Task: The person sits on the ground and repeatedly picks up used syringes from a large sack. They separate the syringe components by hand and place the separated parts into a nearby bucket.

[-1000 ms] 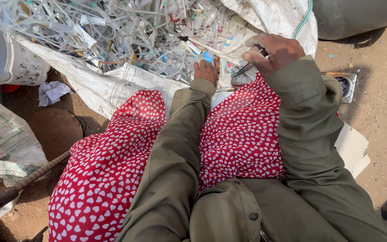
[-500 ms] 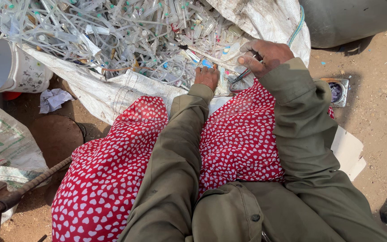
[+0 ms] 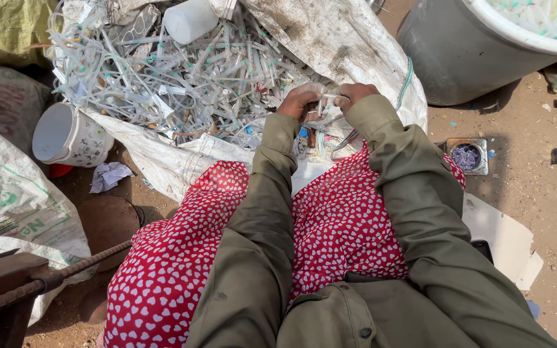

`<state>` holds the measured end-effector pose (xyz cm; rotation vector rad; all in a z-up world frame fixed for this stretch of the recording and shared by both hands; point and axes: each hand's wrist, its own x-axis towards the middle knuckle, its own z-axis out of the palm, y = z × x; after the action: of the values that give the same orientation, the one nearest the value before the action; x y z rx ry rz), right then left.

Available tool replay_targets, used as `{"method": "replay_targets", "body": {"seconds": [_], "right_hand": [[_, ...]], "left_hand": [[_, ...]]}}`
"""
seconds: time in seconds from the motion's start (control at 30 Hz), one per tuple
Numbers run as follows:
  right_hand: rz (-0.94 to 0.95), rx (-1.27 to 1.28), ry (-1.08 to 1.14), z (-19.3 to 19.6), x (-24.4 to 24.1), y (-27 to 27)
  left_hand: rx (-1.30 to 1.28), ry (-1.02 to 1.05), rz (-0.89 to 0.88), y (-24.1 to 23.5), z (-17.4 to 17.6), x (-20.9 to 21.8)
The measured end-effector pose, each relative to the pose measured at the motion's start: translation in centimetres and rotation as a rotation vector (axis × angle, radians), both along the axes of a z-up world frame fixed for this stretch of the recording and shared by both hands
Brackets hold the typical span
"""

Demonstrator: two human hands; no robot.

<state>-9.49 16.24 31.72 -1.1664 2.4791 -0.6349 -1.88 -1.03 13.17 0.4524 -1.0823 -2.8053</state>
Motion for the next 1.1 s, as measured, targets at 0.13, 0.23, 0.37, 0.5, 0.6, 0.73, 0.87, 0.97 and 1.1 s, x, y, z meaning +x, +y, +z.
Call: {"method": "replay_targets", "body": {"seconds": [0.13, 0.23, 0.37, 0.5, 0.6, 0.73, 0.87, 0.97, 1.1], "right_hand": [[-0.048, -0.015, 0.002, 1.1, 0.8, 0.0], [-0.011, -0.194, 0.016, 1.4, 1.1, -0.2], [-0.044, -0.295, 0.095, 0.8, 0.9, -0.5], [-0.158, -0.288, -0.054, 0.4, 0.4, -0.8], [-0.13, -0.321, -0.027, 0.5, 0.4, -1.1], [-0.147, -0.314, -0.105, 0.2, 0.0, -0.9], [-0.248, -0.361, -0.345, -1.0, -1.6, -0.8], [-0.206, -0.481, -0.6, -2.4, -3.0, -0.6], [-0.218, -0.561, -0.705, -3.6, -4.2, 0.0]], "left_hand": [[0.123, 0.0, 0.025, 0.4, 2.8, 0.3], [0.121, -0.007, 0.077, 1.4, 4.2, 0.0], [-0.019, -0.038, 0.212, 2.4, 4.9, -0.7], [0.011, 0.017, 0.27, 2.0, 5.0, -1.1], [-0.059, 0.035, 0.321, 1.7, 5.3, -1.0], [-0.058, 0.079, 0.334, 1.7, 6.3, -0.7], [-0.011, 0.071, 0.329, 1.8, 8.0, -0.5], [-0.056, 0.039, 0.358, 2.6, 9.4, -0.6], [-0.183, 0.025, 0.402, 3.4, 11.1, -0.5]]}}
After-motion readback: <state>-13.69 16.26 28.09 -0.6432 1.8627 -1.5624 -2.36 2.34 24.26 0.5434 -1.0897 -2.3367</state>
